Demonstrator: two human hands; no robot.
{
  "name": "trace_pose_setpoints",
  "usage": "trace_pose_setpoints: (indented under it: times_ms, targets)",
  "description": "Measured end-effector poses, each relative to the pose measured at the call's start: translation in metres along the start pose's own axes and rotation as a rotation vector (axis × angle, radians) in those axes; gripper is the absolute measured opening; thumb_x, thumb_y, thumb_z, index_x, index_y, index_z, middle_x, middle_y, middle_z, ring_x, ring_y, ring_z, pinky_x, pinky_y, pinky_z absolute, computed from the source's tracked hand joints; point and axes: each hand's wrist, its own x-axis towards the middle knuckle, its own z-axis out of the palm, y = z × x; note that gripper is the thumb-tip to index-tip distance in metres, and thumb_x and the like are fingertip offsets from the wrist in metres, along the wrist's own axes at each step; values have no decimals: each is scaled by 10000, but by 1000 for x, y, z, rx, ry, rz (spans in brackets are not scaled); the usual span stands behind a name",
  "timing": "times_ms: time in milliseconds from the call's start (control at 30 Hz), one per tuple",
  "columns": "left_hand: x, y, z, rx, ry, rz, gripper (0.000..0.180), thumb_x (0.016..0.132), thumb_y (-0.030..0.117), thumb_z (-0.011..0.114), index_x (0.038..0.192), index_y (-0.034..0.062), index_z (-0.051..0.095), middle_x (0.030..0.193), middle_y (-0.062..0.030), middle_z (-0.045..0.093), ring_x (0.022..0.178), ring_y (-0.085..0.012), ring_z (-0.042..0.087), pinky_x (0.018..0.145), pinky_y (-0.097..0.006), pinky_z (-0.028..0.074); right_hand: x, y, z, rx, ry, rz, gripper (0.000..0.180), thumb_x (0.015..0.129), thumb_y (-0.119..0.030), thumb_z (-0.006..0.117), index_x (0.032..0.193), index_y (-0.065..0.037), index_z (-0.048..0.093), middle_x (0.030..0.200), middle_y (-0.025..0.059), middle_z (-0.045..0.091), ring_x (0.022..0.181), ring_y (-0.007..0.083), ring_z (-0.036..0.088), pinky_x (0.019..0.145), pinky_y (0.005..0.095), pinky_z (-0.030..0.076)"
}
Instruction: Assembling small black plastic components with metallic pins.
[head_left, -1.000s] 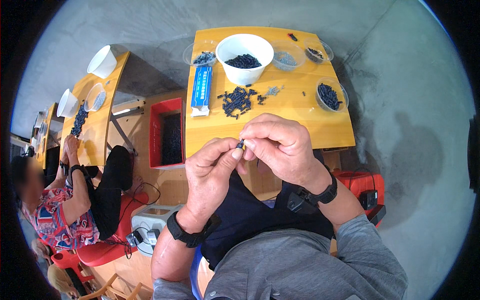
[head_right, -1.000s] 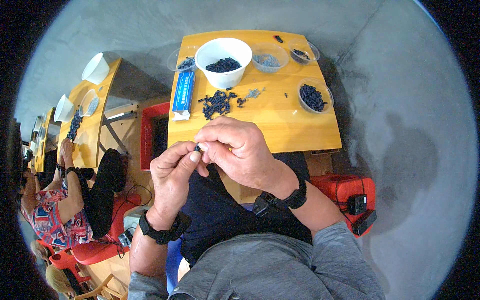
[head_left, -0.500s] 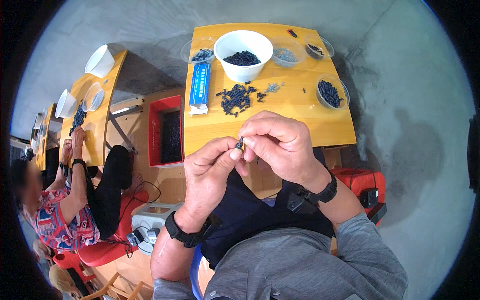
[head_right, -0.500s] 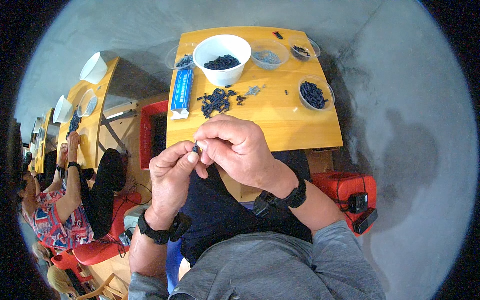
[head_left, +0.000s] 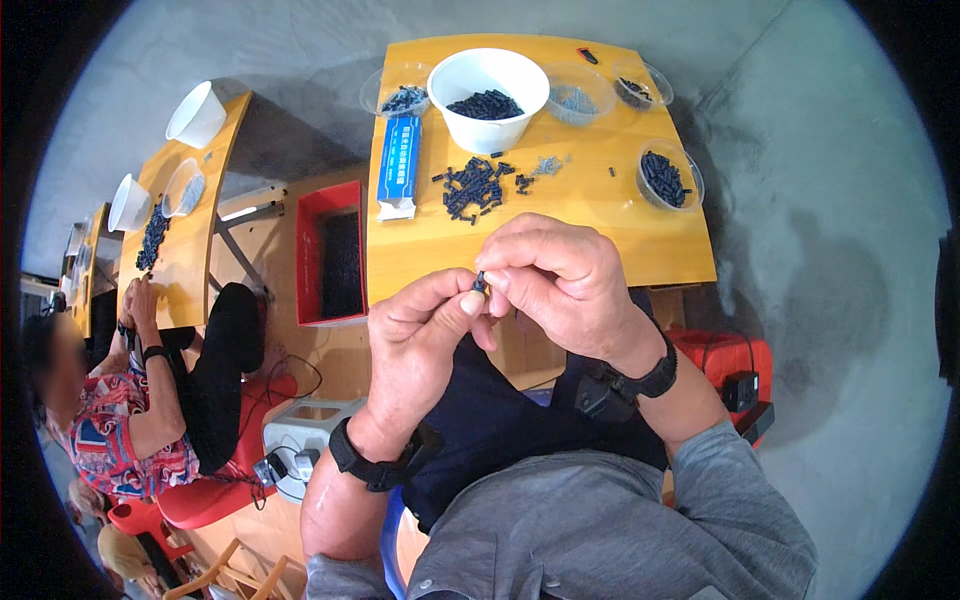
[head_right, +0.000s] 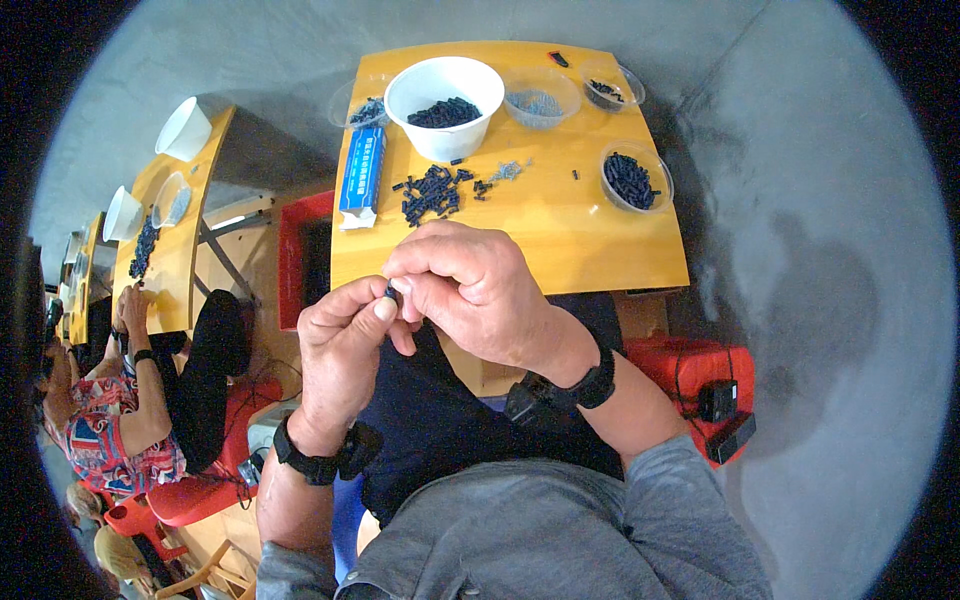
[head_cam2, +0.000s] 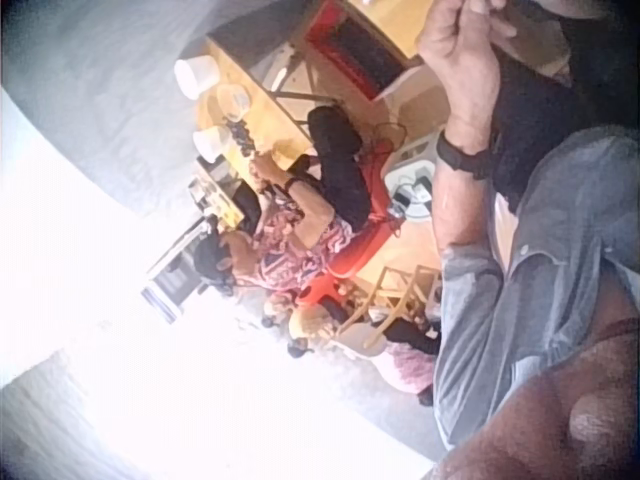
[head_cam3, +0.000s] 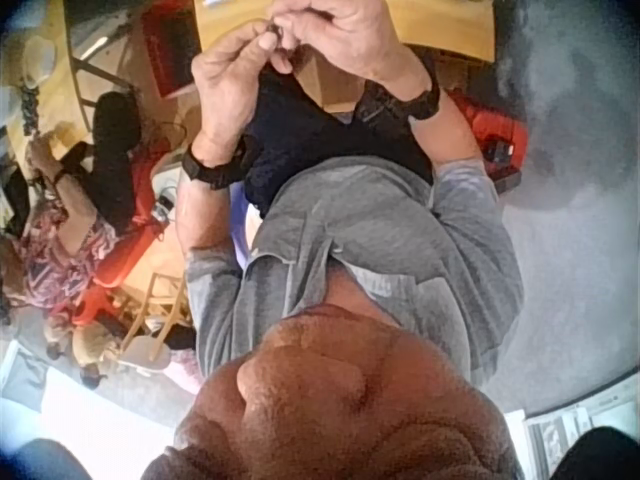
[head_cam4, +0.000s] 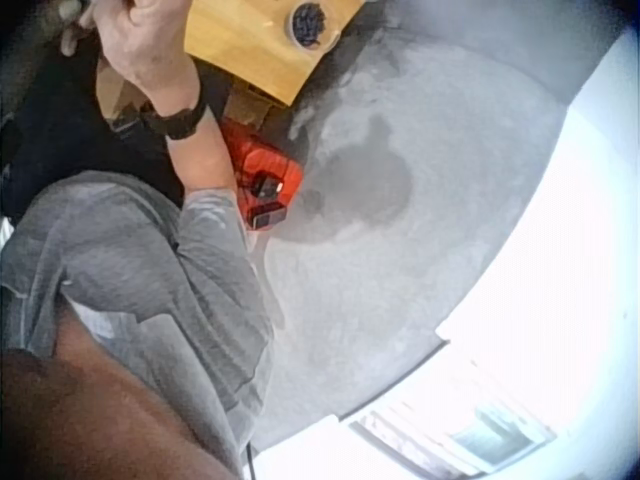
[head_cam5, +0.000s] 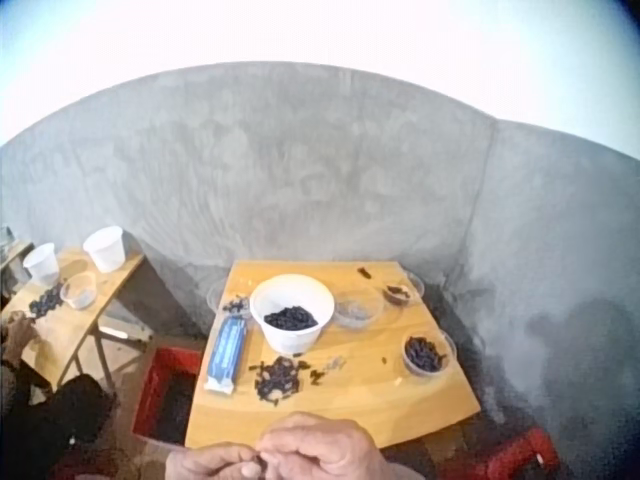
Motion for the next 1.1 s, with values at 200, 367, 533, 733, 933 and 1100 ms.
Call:
trace_pose_setpoints:
  times_ms: [200,367,533,733,933,1100]
  targets:
    - [0,-2,-2,12,0,-13,123,922,9,537,946,-53,640,851,-63,649,659,-91,596,612,-215,500,0,0,2,1,2,19,144,829,116,550,928,37,619,842,106,614,653,131,620,584,243,503]
    - [0,-7,-2,128,59,20,133,914,9,541,969,-66,637,845,-75,647,643,-109,601,595,-223,500,3,4,8,-52,50,-49,119,772,89,592,860,14,619,767,99,616,631,182,614,546,288,490]
    - [-1,-5,0,167,96,40,159,905,7,548,1010,-77,634,855,-84,652,635,-125,604,591,-236,507,4,6,9,-97,63,-116,162,717,91,617,856,8,619,777,99,626,708,248,618,588,326,498]
    - [0,-6,3,92,122,29,114,911,-23,535,943,-65,635,817,-60,645,647,-102,614,604,-214,494,-1,12,13,-124,123,-109,171,719,91,627,864,2,614,796,111,623,711,253,617,592,325,498]
    - [0,-6,1,125,112,1,117,907,-28,540,961,-68,637,823,-68,647,646,-106,617,602,-214,495,1,9,13,-191,126,-162,181,720,110,625,866,4,608,790,110,614,704,257,613,581,326,492]
    - [-1,-3,4,175,97,-58,118,910,-17,546,963,-64,640,786,-61,644,640,-101,617,599,-212,494,-5,9,11,-191,71,-153,204,727,115,615,893,-3,608,808,111,615,710,258,613,597,329,494]
